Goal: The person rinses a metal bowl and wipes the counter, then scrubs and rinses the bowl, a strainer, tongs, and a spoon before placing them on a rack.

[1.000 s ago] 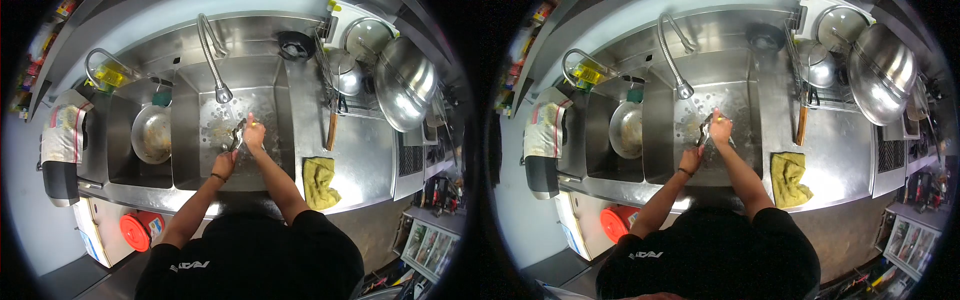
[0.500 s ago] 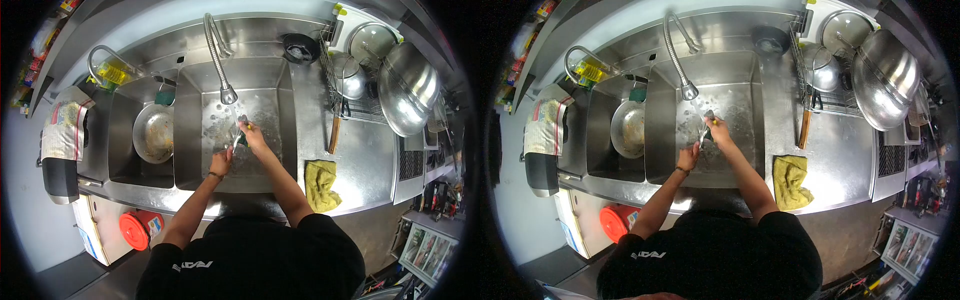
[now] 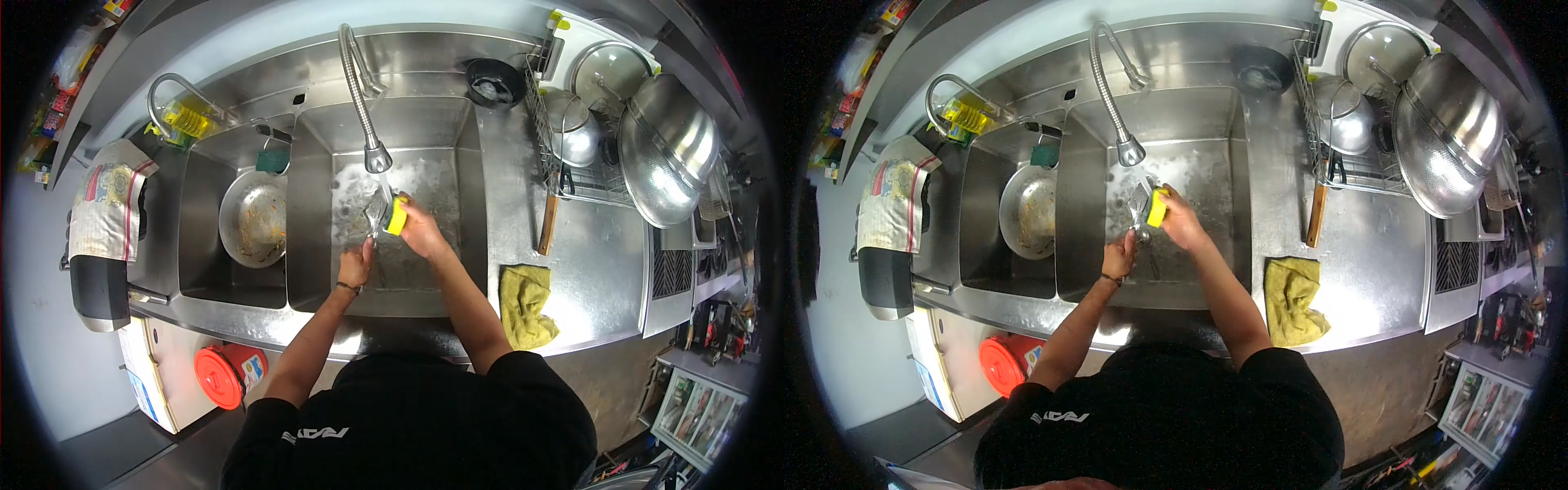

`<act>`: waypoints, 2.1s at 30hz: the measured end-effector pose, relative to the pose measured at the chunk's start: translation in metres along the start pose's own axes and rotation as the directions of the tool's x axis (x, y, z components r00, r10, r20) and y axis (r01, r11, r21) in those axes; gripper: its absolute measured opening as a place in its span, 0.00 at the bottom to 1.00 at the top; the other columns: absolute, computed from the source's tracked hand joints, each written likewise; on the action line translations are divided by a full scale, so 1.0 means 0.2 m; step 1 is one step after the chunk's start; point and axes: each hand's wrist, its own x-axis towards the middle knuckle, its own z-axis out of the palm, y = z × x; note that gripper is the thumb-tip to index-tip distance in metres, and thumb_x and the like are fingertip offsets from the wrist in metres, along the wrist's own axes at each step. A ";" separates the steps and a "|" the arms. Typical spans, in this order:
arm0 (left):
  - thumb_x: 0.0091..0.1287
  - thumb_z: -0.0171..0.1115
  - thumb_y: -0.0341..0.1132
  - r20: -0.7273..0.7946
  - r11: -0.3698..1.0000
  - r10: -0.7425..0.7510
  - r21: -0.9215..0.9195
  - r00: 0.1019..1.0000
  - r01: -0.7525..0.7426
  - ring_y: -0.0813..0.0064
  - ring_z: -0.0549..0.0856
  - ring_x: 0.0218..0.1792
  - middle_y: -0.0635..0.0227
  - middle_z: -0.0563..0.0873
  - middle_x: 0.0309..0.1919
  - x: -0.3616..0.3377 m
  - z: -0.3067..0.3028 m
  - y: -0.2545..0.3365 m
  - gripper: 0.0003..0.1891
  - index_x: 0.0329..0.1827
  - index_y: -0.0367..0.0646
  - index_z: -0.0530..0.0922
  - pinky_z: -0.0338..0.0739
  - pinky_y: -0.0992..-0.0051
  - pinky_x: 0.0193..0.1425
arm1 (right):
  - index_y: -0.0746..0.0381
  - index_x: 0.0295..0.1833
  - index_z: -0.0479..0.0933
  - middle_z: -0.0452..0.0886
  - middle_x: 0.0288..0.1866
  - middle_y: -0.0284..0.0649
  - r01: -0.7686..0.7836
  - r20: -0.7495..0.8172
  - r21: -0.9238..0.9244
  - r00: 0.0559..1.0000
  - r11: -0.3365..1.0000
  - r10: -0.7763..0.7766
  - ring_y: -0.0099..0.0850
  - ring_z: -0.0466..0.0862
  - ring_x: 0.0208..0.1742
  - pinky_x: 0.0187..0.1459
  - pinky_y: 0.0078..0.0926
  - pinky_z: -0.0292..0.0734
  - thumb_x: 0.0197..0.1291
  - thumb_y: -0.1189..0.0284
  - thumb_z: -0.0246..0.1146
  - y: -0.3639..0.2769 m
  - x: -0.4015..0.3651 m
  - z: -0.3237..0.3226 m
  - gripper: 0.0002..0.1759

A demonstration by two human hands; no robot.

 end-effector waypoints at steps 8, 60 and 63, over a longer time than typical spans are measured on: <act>0.69 0.47 0.43 -0.072 0.977 0.176 0.135 0.982 -0.165 0.45 0.77 0.23 0.46 0.77 0.20 -0.03 0.05 0.05 0.23 0.20 0.34 0.74 0.68 0.57 0.24 | 0.70 0.32 0.75 0.76 0.21 0.49 -0.245 -0.380 -0.904 0.835 0.350 -0.399 0.36 0.74 0.23 0.29 0.32 0.70 0.63 0.58 0.54 0.12 0.02 0.11 0.22; 0.65 0.53 0.44 0.181 0.992 -0.065 -0.092 0.981 0.083 0.41 0.78 0.30 0.49 0.78 0.24 0.06 0.13 0.21 0.17 0.42 0.39 0.63 0.71 0.55 0.34 | 0.71 0.43 0.77 0.77 0.42 0.62 -0.315 -0.206 -0.940 0.831 -0.131 -0.517 0.51 0.78 0.45 0.44 0.41 0.71 0.60 0.59 0.51 0.16 0.22 -0.34 0.23; 0.67 0.49 0.48 0.144 0.987 -0.026 -0.154 0.989 0.048 0.52 0.79 0.22 0.53 0.79 0.23 0.12 0.06 0.18 0.17 0.40 0.40 0.64 0.71 0.61 0.26 | 0.69 0.45 0.77 0.77 0.44 0.60 -0.457 -0.650 -0.734 0.688 0.502 -0.323 0.47 0.77 0.46 0.47 0.39 0.70 0.62 0.46 0.43 -0.01 0.28 -0.44 0.35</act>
